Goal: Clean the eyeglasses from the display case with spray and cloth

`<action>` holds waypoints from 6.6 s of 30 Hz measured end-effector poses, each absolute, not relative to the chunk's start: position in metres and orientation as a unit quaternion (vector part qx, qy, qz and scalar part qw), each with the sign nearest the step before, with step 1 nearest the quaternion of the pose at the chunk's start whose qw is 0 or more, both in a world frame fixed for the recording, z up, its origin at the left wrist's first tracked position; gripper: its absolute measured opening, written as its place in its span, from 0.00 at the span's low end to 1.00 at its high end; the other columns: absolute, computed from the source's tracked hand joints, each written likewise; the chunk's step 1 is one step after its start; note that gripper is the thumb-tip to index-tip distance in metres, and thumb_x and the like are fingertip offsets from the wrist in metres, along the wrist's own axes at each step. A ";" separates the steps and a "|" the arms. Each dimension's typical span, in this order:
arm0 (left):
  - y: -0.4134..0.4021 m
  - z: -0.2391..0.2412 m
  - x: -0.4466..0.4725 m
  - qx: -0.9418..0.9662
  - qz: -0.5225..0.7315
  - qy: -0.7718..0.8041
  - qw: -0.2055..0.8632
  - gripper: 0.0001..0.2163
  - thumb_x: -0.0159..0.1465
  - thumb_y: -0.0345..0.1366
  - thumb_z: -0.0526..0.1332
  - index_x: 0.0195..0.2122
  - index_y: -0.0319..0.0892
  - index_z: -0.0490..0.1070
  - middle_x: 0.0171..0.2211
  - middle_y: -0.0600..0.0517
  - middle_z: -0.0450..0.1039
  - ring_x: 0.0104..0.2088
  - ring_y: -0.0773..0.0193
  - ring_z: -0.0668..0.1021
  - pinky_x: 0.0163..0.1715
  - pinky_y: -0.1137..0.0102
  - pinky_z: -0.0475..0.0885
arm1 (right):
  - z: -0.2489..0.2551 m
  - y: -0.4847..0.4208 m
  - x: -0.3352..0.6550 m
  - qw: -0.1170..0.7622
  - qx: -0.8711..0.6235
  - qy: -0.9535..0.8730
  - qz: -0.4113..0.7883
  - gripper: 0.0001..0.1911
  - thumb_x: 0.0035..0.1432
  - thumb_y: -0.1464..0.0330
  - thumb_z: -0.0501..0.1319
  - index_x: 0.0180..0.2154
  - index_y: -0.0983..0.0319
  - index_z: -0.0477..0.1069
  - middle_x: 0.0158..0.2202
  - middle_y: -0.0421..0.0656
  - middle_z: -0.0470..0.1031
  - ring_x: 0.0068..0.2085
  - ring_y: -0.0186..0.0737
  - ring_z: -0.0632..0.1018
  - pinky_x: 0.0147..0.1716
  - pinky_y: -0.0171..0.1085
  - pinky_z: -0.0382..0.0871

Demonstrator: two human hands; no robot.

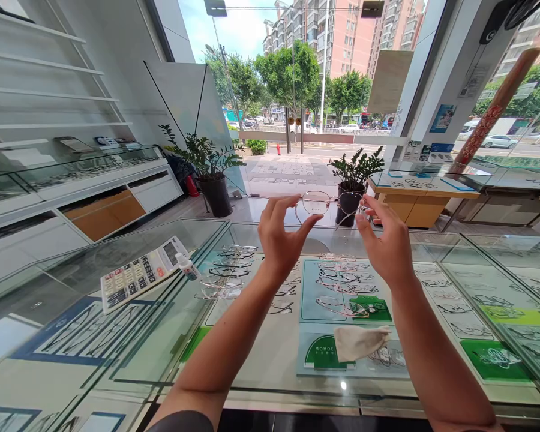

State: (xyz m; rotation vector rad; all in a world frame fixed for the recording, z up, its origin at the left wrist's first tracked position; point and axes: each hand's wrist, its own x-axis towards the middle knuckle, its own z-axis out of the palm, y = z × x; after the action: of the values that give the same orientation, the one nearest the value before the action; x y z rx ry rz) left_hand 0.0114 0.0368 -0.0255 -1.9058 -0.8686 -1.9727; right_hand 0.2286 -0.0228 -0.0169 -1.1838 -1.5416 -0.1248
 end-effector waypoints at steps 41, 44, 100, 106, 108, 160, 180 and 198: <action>0.044 -0.033 0.015 -0.619 -0.723 -0.253 0.172 0.26 0.64 0.48 0.76 0.59 0.48 0.72 0.52 0.45 0.81 0.54 0.51 0.82 0.50 0.54 0.82 | -0.014 -0.032 0.215 0.662 -0.462 -0.591 -0.002 0.19 0.75 0.56 0.60 0.58 0.55 0.82 0.58 0.48 0.86 0.56 0.53 0.85 0.57 0.56 0.80; 0.047 -0.036 0.016 -0.627 -0.725 -0.259 0.119 0.27 0.64 0.48 0.75 0.60 0.48 0.71 0.54 0.44 0.79 0.56 0.51 0.81 0.49 0.55 0.82 | -0.014 -0.034 0.214 0.675 -0.452 -0.583 0.014 0.19 0.74 0.56 0.61 0.57 0.55 0.82 0.57 0.48 0.86 0.56 0.52 0.85 0.56 0.55 0.80; 0.034 -0.025 0.015 -0.761 -0.609 -0.196 0.109 0.27 0.64 0.43 0.77 0.61 0.46 0.72 0.58 0.44 0.82 0.59 0.52 0.83 0.58 0.54 0.79 | -0.007 -0.031 0.231 0.556 -0.429 -0.712 -0.017 0.05 0.69 0.64 0.67 0.42 0.55 0.83 0.52 0.46 0.85 0.56 0.52 0.82 0.60 0.58 0.71; 0.030 -0.022 0.013 -0.774 -0.593 -0.211 0.068 0.26 0.63 0.43 0.77 0.60 0.46 0.73 0.55 0.44 0.82 0.57 0.52 0.84 0.56 0.56 0.80 | -0.004 -0.030 0.234 0.562 -0.416 -0.707 0.102 0.06 0.67 0.63 0.68 0.39 0.55 0.83 0.51 0.46 0.85 0.55 0.51 0.82 0.59 0.55 0.72; 0.028 -0.022 0.014 -0.779 -0.591 -0.205 0.029 0.26 0.64 0.42 0.77 0.60 0.46 0.73 0.55 0.44 0.82 0.56 0.54 0.84 0.55 0.58 0.81 | -0.005 -0.028 0.236 0.564 -0.417 -0.699 0.139 0.06 0.66 0.62 0.68 0.38 0.56 0.83 0.51 0.46 0.85 0.55 0.50 0.82 0.59 0.55 0.72; -0.186 -0.116 -0.055 -0.583 -0.546 -0.482 -0.361 0.18 0.66 0.54 0.70 0.41 0.43 0.85 0.22 0.56 0.68 0.23 0.67 0.67 0.24 0.70 0.60 | -0.111 -0.179 0.110 0.519 -0.425 -0.696 0.254 0.13 0.70 0.59 0.63 0.45 0.55 0.85 0.50 0.50 0.86 0.53 0.54 0.83 0.54 0.53 0.77; -0.077 -0.035 -0.206 -0.831 -0.196 -0.509 -0.112 0.12 0.66 0.45 0.66 0.36 0.44 0.85 0.21 0.55 0.67 0.23 0.65 0.68 0.28 0.70 0.57 | -0.210 -0.158 0.130 0.374 -0.491 -0.658 0.431 0.36 0.66 0.38 0.56 0.22 0.54 0.43 0.23 0.34 0.40 0.27 0.35 0.46 0.29 0.41 0.56; -0.019 -0.112 -0.228 -0.838 0.048 -0.544 -0.002 0.09 0.67 0.37 0.66 0.43 0.49 0.87 0.38 0.47 0.86 0.41 0.53 0.84 0.37 0.67 0.67 | -0.220 -0.159 0.138 0.426 -0.459 -0.628 0.462 0.36 0.66 0.41 0.59 0.22 0.55 0.44 0.25 0.34 0.39 0.29 0.35 0.45 0.29 0.40 0.50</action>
State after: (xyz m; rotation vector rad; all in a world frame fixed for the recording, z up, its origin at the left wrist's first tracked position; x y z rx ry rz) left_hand -0.2279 -0.0188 -0.1120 -2.6349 -1.7113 0.1500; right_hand 0.1382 -0.1590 -0.2201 -1.1481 -1.5697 1.1549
